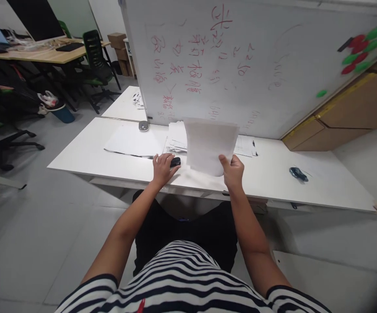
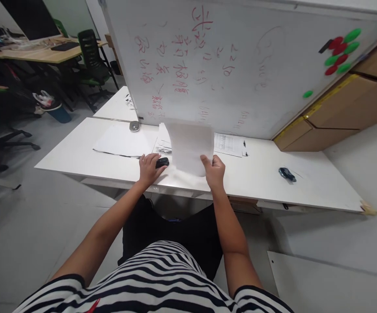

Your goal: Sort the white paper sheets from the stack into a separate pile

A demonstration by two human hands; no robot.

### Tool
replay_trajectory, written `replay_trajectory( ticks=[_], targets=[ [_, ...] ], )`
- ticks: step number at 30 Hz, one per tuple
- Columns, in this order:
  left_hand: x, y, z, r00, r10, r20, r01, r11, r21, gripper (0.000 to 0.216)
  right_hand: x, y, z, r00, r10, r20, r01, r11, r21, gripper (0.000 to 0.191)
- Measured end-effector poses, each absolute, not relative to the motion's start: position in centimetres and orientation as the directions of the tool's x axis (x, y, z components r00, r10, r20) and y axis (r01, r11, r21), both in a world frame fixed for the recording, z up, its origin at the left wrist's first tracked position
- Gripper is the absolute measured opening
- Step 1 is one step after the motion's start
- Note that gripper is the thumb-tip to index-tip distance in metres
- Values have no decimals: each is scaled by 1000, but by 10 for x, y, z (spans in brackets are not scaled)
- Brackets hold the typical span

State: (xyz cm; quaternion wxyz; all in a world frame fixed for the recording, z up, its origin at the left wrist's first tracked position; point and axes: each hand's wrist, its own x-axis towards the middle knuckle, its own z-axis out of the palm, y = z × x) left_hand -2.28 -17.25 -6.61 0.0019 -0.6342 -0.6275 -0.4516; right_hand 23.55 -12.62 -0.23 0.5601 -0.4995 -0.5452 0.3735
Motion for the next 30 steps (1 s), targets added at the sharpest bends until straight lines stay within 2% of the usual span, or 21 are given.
replay_trajectory(
  ticks=[2, 4, 6, 8, 11, 16, 23, 26, 30],
  targets=[
    [-7, -176, -51, -294, 787, 542, 572, -309, 759, 53, 243, -138, -15, 83, 984, 155, 9, 155, -988, 40],
    [12, -179, -33, -358, 841, 406, 247, -334, 910, 52, 248, -149, -27, 52, 994, 100, -54, 103, -993, 39],
    [30, -182, -18, -314, 914, 258, 15, -267, 964, 45, 253, -158, -37, 33, 998, 59, -69, 61, -996, 38],
    [41, -185, -7, -274, 950, 151, -77, -178, 981, 37, 258, -167, -43, 35, 999, 22, -55, 24, -998, 39],
    [48, -187, -2, -281, 957, 77, -61, -98, 993, 30, 264, -177, -46, 66, 998, 6, 16, 5, -1000, 40],
    [48, -184, -8, -291, 953, 83, 103, -55, 993, 27, 271, -190, -37, 43, 999, 25, 149, 19, -989, 40],
    [53, -180, -14, -254, 956, 151, 263, -82, 961, 27, 275, -194, -36, -6, 1000, -13, 136, -12, -991, 39],
    [56, -182, -7, -206, 961, 182, 173, -148, 974, 26, 278, -189, -38, 35, 999, 32, 137, 27, -990, 37],
    [58, -180, -5, -59, 977, 204, -80, -209, 975, 36, 275, -180, -40, 64, 992, 109, -33, 111, -993, 35]
  ],
)
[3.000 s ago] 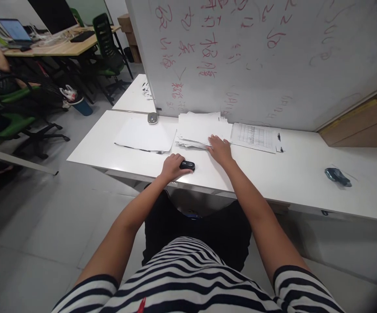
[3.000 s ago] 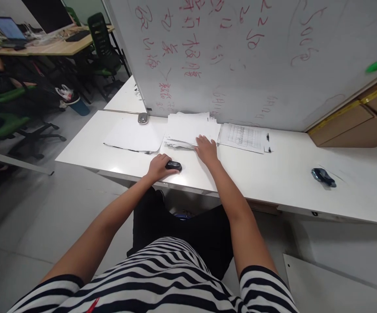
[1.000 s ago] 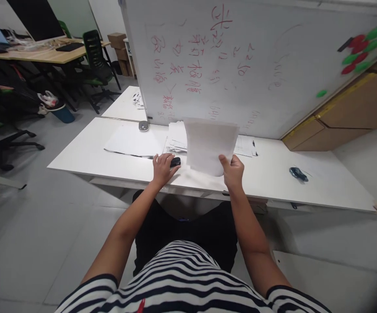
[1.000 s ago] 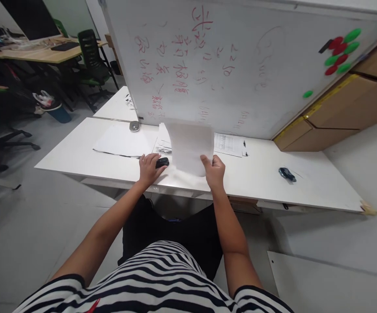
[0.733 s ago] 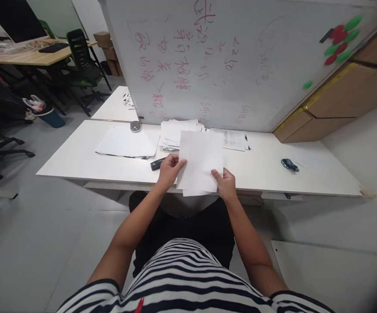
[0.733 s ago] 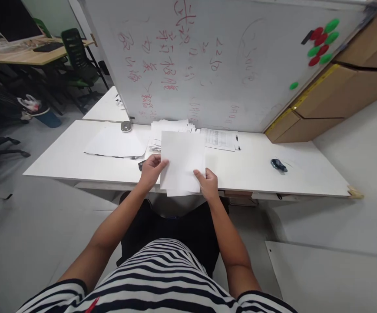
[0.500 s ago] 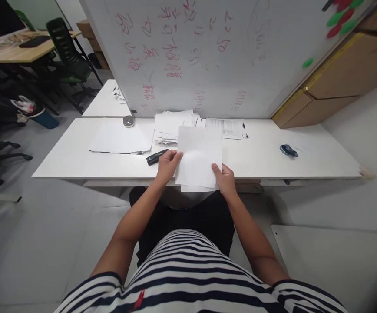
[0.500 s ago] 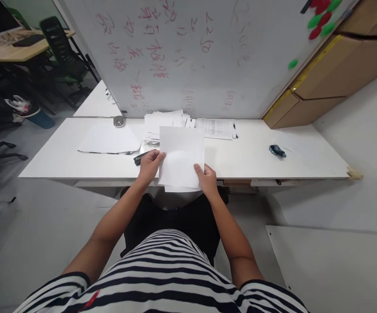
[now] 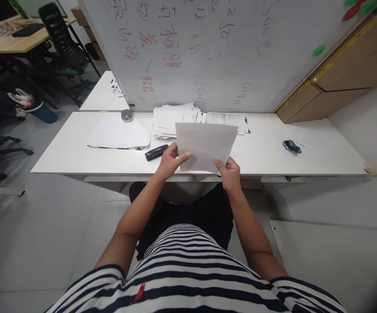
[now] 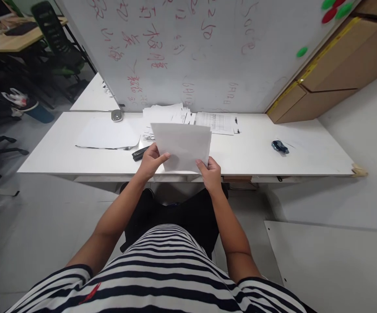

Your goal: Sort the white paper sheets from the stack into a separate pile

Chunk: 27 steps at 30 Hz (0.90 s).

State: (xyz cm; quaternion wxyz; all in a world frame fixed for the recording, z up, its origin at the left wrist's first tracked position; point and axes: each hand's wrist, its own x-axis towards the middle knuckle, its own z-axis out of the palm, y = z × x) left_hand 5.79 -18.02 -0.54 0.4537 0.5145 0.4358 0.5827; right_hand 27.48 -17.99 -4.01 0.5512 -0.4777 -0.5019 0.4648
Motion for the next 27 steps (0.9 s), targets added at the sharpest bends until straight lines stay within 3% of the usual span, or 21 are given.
replay_trajectory(
  ticks=[3, 7, 10, 17, 21, 27],
  targets=[
    [55, -170, -14, 60, 991, 122, -93, -117, 989, 43, 266, -172, -45, 43, 986, 161, -53, 163, -985, 30],
    [53, -159, -16, 89, 992, 90, 78, -97, 992, 38, 256, -163, -52, 15, 968, 249, 270, 236, -934, 14],
    [56, -160, -8, 97, 979, 180, 96, -189, 977, 40, 255, -163, -53, 72, 962, 263, 407, 212, -888, 21],
    [74, -171, -14, -104, 987, 122, 72, -115, 991, 31, 255, -168, -57, 130, 958, 256, 329, 202, -922, 30],
    [73, -172, -14, -103, 966, 236, 117, -224, 968, 31, 252, -159, -57, 159, 947, 279, 346, 212, -914, 29],
    [67, -165, -31, -178, 972, 153, -2, -156, 988, 49, 246, -154, -70, 69, 981, 180, 272, 155, -950, 35]
  ],
)
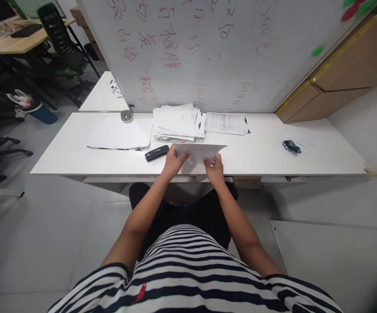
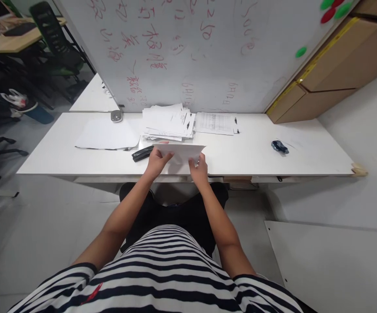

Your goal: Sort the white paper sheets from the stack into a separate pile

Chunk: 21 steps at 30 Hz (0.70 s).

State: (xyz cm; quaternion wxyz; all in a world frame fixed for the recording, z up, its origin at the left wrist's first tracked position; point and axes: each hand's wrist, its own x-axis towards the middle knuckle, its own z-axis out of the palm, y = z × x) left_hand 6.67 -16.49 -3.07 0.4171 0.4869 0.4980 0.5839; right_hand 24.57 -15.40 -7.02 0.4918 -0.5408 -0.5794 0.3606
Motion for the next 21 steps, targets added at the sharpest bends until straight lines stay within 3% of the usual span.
replay_trajectory(
  ticks=[9, 12, 15, 18, 21],
  targets=[
    [62, -167, -38, -155, 972, 178, 112, -162, 980, 30, 252, -164, -73, 58, 973, 223, 327, 192, -925, 44],
    [68, -171, -35, -214, 971, 104, -56, -119, 991, 34, 256, -177, -67, 125, 968, 216, 223, 185, -957, 62],
    [84, -177, -35, -290, 955, -57, -330, -44, 943, 45, 252, -201, -64, 222, 973, 64, -15, 69, -998, 77],
    [109, -190, -38, -272, 950, -156, -480, 6, 877, 49, 243, -227, -69, 138, 988, -75, -210, -45, -977, 66],
    [127, -205, -46, -191, 968, -165, -456, 61, 888, 48, 241, -245, -79, 135, 985, -106, -190, -79, -979, 45]
  ],
)
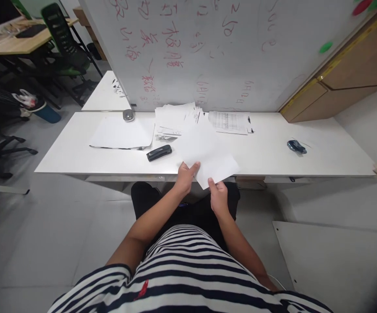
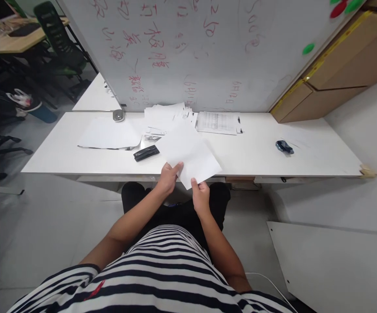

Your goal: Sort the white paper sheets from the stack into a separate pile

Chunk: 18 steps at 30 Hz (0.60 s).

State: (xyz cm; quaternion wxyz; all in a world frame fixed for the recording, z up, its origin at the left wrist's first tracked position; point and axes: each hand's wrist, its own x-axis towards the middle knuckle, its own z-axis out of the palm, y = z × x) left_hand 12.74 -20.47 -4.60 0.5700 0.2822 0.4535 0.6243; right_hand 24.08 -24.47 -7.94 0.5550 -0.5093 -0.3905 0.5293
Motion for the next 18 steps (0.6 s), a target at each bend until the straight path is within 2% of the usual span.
replay_trajectory(
  ticks=[3, 5, 6, 8, 10, 12, 14, 16, 18],
  targets=[
    [119, -209, -53, -178, 974, -140, -258, 91, 962, 52, 256, -251, -93, 285, 954, -88, -96, -63, -993, 38],
    [96, -202, -54, -259, 964, -55, -8, 54, 998, 57, 274, -253, -103, 366, 926, -88, -29, -83, -996, 35],
    [80, -195, -53, -321, 946, 46, 153, 4, 988, 57, 283, -255, -107, 393, 913, -109, -14, -113, -994, 34],
    [45, -181, -50, -289, 922, 258, 530, -71, 845, 56, 298, -258, -111, 417, 889, -191, -57, -184, -981, 35],
    [15, -166, -48, -231, 925, 303, 774, -14, 633, 57, 308, -263, -111, 395, 871, -292, -175, -240, -955, 35],
    [-6, -155, -49, -220, 951, 218, 867, 88, 491, 53, 311, -268, -107, 350, 863, -365, -290, -271, -918, 33],
    [-18, -149, -53, -205, 967, 151, 898, 125, 422, 40, 310, -270, -102, 282, 865, -416, -362, -306, -881, 26],
    [-24, -146, -56, -168, 979, 119, 903, 104, 416, 30, 308, -270, -98, 211, 869, -447, -391, -344, -854, 23],
    [-27, -145, -54, -125, 988, 86, 888, 73, 453, 29, 306, -269, -97, 153, 876, -457, -392, -371, -842, 24]
  ],
)
